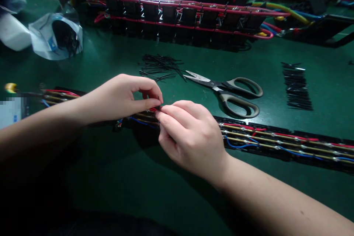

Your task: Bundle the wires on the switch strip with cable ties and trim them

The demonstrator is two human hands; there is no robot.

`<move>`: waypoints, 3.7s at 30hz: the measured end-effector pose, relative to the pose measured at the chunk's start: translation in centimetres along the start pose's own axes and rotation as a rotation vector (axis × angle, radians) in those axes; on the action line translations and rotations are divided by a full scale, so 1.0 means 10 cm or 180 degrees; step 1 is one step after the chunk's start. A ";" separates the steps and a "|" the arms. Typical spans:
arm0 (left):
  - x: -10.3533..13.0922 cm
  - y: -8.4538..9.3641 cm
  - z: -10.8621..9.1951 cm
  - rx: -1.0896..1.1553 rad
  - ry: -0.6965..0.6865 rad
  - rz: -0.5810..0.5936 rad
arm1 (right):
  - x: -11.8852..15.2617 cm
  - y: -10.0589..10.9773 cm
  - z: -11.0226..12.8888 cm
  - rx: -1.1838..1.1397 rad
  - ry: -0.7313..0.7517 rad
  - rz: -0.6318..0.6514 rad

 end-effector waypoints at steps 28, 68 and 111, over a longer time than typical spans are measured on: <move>0.02 0.07 -0.04 0.0098 0.0011 -0.0172 | 0.00 -0.02 -0.03 0.0236 -0.0086 0.0060; 0.01 -0.01 -0.10 0.0119 0.0134 -0.0132 | 0.00 -0.08 -0.01 0.0408 0.0034 0.0269; 0.00 -0.02 0.00 0.0261 0.0332 -0.0150 | 0.01 -0.08 0.00 0.0410 0.0040 0.0238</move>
Point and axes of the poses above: each hand's wrist, its own x-axis away from the middle knuckle, its own y-axis out of the back of the hand, z = x × y, the point moved 8 cm from there along -x, towards the middle knuckle, and after that the axes turned 15 degrees about -z, right-handed, at the moved point
